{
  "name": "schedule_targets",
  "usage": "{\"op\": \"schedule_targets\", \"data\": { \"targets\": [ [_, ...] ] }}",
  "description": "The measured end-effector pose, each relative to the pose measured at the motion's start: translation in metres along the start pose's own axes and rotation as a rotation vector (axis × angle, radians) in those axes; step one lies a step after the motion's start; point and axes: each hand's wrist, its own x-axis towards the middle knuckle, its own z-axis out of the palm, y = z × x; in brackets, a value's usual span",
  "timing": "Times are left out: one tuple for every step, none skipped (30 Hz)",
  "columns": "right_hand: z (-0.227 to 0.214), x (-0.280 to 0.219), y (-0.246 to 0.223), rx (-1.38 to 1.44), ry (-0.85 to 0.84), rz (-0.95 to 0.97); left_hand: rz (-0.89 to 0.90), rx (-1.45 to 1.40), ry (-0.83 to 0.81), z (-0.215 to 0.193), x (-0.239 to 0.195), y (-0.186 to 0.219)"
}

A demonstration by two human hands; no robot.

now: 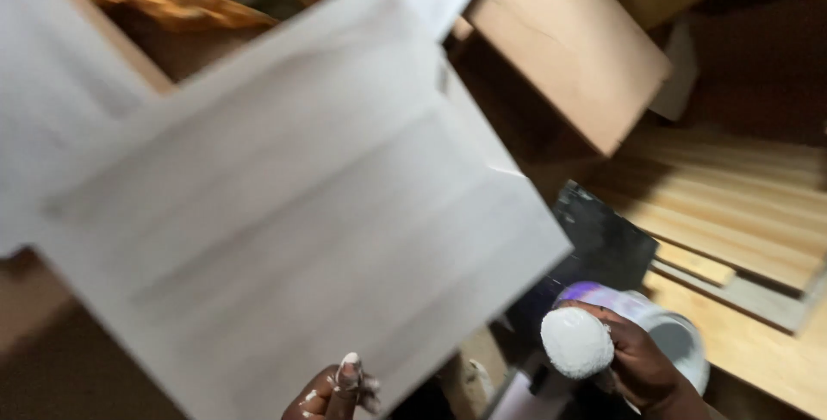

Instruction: Applying white paint or primer to wooden furniture panels using a sponge applicator.

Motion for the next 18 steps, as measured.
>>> {"op": "schedule_targets", "data": {
  "targets": [
    [0.045,-0.007,-0.006,-0.007,0.035,-0.051,-0.006,0.139,0.029,-0.02,0.014,0.02],
    [0.095,-0.009,-0.013,-0.012,0.023,-0.053,0.0,0.132,0.038,-0.045,0.034,0.029],
    [0.147,-0.012,-0.021,-0.012,-0.023,-0.027,0.184,0.049,0.069,-0.07,0.056,0.038],
    [0.197,-0.016,-0.028,-0.011,-0.065,0.002,0.365,-0.032,0.101,-0.094,0.077,0.047],
    [0.231,-0.004,-0.026,-0.014,-0.073,0.002,0.368,-0.035,0.108,-0.117,0.095,0.065],
    [0.262,0.007,-0.026,0.027,-0.191,-0.076,0.529,0.05,0.277,-0.137,0.113,0.082],
    [0.293,0.018,-0.025,0.067,-0.311,-0.151,0.686,0.136,0.45,-0.157,0.131,0.1],
    [0.333,0.023,-0.033,0.062,-0.314,-0.149,0.684,0.134,0.455,-0.175,0.145,0.125],
    [0.372,0.027,-0.041,0.069,-0.339,-0.226,0.664,0.144,0.494,-0.193,0.158,0.15],
    [0.408,0.03,-0.049,0.077,-0.36,-0.305,0.643,0.153,0.528,-0.208,0.17,0.174],
    [0.441,0.03,-0.056,0.072,-0.358,-0.305,0.64,0.15,0.528,-0.22,0.183,0.193],
    [0.471,0.029,-0.063,-0.075,-0.186,-0.365,0.565,0.236,0.506,-0.23,0.195,0.21],
    [0.499,0.028,-0.071,-0.222,-0.012,-0.421,0.49,0.32,0.483,-0.238,0.206,0.227],
    [0.519,0.023,-0.076,-0.228,-0.01,-0.424,0.487,0.314,0.481,-0.242,0.209,0.245],
    [0.536,0.018,-0.082,-0.483,0.17,-0.47,0.339,0.289,0.405,-0.244,0.211,0.262],
    [0.551,0.013,-0.088,-0.736,0.356,-0.509,0.191,0.263,0.326,-0.244,0.211,0.278],
    [0.555,0.024,-0.076,-0.743,0.361,-0.511,0.188,0.258,0.321,-0.245,0.212,0.285],
    [0.558,0.036,-0.065,-0.86,0.303,-0.746,0.094,0.314,0.327,-0.245,0.212,0.291]
  ]
}}
